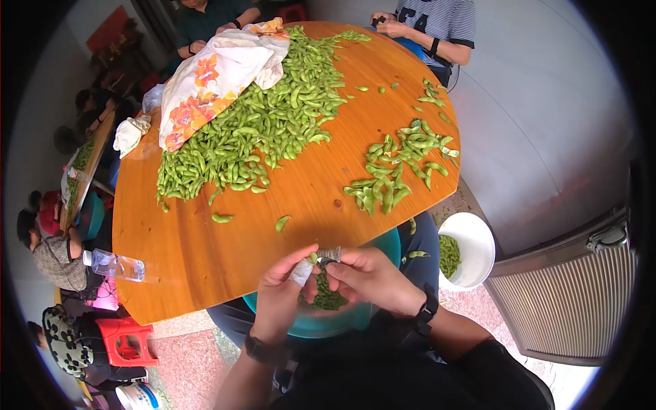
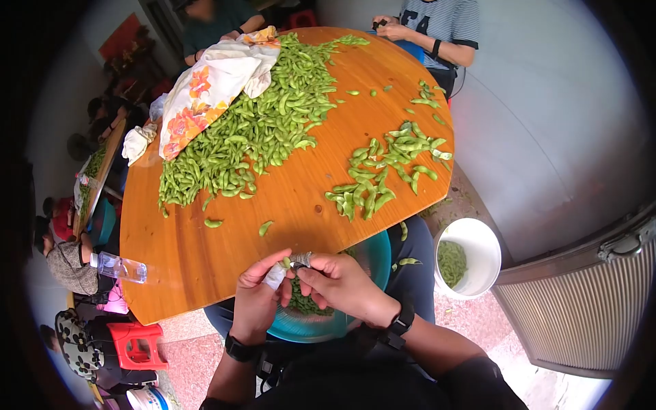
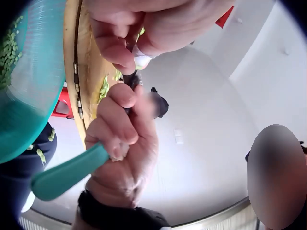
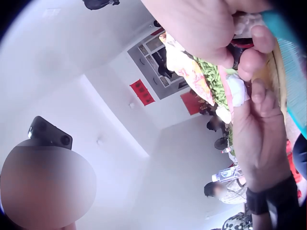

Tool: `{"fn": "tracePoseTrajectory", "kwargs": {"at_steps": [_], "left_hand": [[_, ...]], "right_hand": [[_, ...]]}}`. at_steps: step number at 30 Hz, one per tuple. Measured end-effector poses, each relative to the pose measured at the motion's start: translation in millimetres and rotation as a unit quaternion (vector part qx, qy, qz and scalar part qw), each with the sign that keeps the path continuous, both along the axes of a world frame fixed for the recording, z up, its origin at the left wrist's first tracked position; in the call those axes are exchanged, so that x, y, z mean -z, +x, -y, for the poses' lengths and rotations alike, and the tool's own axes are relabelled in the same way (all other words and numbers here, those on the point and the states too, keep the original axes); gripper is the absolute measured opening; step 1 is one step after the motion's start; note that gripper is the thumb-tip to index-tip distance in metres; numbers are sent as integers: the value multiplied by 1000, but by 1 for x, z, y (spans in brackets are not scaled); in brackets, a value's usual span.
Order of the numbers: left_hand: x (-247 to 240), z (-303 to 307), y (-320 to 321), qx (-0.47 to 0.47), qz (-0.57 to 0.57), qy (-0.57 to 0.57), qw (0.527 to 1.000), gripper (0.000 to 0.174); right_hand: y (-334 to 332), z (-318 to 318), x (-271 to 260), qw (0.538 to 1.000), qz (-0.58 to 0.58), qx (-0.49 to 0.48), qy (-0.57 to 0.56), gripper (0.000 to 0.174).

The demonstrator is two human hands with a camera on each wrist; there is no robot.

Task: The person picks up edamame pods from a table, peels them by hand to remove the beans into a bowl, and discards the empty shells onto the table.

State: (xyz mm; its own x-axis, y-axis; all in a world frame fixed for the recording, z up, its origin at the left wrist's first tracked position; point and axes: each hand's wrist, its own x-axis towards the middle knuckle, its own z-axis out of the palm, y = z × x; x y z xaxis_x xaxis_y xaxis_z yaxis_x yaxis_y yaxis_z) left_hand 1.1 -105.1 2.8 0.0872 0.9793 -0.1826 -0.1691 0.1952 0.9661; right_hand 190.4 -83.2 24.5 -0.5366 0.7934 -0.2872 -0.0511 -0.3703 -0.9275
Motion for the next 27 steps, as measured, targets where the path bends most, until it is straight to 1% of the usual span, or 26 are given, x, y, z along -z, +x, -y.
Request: {"fn": "tracePoseTrajectory", "kwargs": {"at_steps": [2,4,5,7,8,9,10,12,13,14,15,16,17,18,20,21,22,23,24,26,27], "left_hand": [[2,1,0,-2,22,4,1000,29],[2,2,0,9,67,-36,997,28],[3,3,0,10,68,-37,997,28],[7,5,1,-2,125,-84,989,25],[10,5,0,-1,126,-84,988,25],[12,5,-1,12,153,-89,984,24],[14,5,-1,24,181,-94,979,23],[15,7,2,16,184,-102,977,26],[14,8,3,6,186,-109,977,28],[14,9,4,8,187,-110,976,28],[13,11,5,26,-78,66,994,33],[10,12,7,40,-335,235,912,38],[6,10,11,0,-458,396,796,47],[-1,14,12,-1,-459,392,797,47],[-12,20,14,7,-590,339,733,47],[-11,20,10,6,-591,338,733,47],[-7,19,5,3,-590,363,721,52],[-5,18,3,1,-588,388,710,58],[-3,17,3,3,-587,388,711,58],[-1,17,4,-1,-524,403,751,54],[2,17,4,-2,-523,403,751,54]], "right_hand": [[-3,4,5,1000,-5,20,3,15],[-6,8,13,999,-10,42,5,14],[-8,10,21,998,-27,53,11,14],[-8,11,22,997,-44,66,15,14],[-7,11,19,997,-49,67,-11,14],[-6,11,17,995,-53,70,-38,13],[-5,11,17,995,-51,72,-39,13],[-2,10,20,990,-85,56,-97,14],[-3,11,21,990,-85,60,-98,14],[-5,13,21,993,-63,74,-70,12],[-7,14,23,995,-41,87,-41,10],[-9,16,26,995,-39,87,-42,10],[-13,20,30,991,-4,121,65,8],[-15,23,33,973,29,152,170,8],[-18,26,26,969,46,151,189,9],[-19,29,23,954,75,144,251,10],[-19,32,21,935,103,136,311,11],[-20,32,20,933,111,139,312,13],[-21,32,20,934,112,140,310,13],[-22,31,20,966,52,140,211,11],[-22,30,21,966,53,139,211,11]]}}
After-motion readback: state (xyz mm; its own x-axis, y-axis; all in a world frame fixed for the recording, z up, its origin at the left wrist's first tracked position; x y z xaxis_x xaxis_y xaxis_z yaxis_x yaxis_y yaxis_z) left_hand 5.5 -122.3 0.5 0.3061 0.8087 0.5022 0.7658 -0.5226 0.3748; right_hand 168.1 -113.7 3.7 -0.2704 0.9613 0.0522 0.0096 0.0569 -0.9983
